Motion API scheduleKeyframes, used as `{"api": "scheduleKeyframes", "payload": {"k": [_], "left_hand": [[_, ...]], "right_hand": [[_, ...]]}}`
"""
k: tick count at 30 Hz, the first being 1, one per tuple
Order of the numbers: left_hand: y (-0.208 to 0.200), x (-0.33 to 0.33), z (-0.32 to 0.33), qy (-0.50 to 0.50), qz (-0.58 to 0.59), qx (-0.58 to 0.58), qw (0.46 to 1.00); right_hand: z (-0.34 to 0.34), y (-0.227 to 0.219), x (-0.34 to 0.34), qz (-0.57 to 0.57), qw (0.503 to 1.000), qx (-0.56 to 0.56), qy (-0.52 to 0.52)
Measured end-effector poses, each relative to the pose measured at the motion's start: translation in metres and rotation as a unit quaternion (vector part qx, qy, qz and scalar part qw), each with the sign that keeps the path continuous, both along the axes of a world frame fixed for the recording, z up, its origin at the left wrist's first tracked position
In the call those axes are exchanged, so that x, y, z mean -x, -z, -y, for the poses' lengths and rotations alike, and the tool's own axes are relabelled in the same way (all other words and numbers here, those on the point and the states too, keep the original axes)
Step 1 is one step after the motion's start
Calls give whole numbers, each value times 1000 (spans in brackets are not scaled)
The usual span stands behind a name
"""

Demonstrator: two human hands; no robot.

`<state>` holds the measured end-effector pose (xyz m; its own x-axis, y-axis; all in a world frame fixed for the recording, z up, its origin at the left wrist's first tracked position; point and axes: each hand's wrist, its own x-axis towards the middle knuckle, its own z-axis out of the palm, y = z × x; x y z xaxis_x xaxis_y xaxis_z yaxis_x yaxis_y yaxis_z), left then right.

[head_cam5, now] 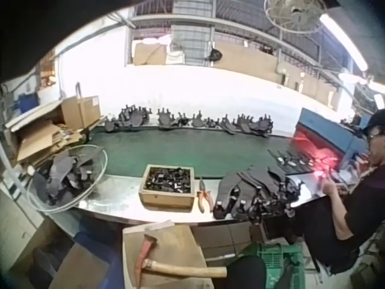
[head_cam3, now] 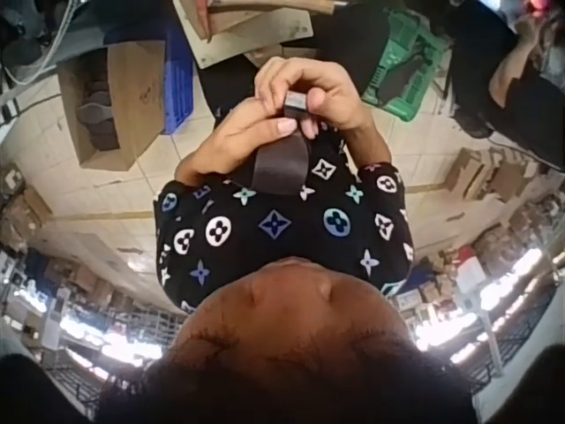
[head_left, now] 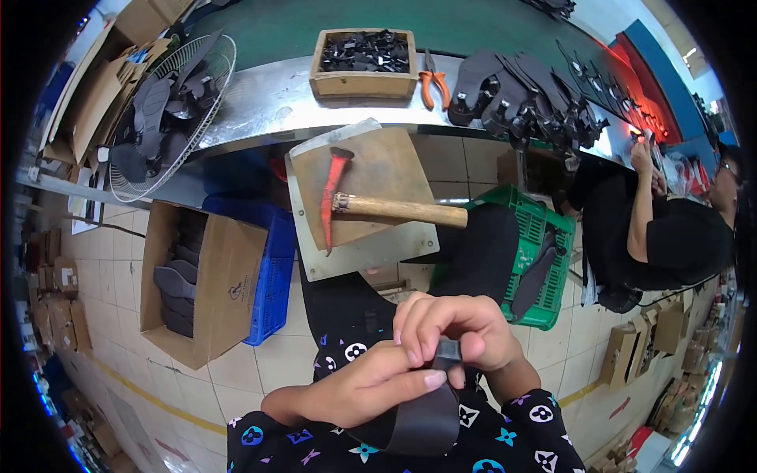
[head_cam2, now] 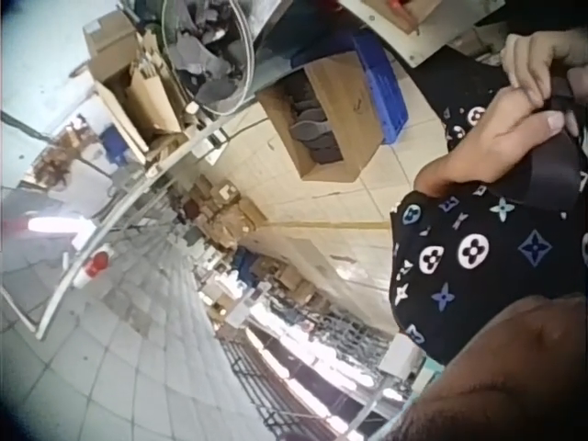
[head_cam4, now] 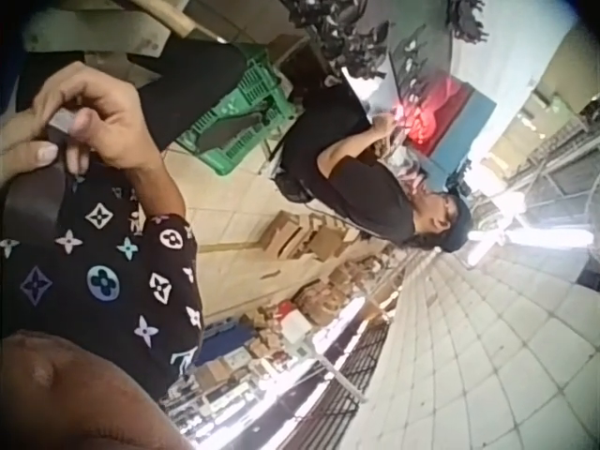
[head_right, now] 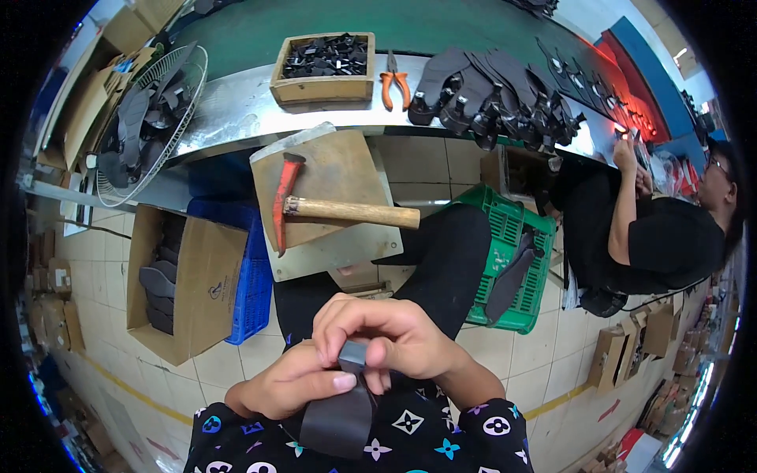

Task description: Hammering and assembling shoe components onto a sole at a factory workbench.

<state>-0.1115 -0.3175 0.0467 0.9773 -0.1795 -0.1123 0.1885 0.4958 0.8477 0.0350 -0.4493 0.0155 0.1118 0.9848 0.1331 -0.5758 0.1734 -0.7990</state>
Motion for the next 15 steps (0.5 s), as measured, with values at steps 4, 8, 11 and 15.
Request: {"api": "scheduleKeyframes", "payload": {"k": [4,8,11,15], "left_hand": [[2,-3,8,58,-82,142,985],[-11,-10,12,63,-157,126,978],[4,-13,15,64,-80,208,973],[-9,-20,22,15,-174,144,974]], "right_hand": [[1,0,3,3,999,-22,45],[7,1,9,-29,997,-24,71],[11,1,8,-52,996,-13,73],[16,2,6,-56,992,81,82]]}}
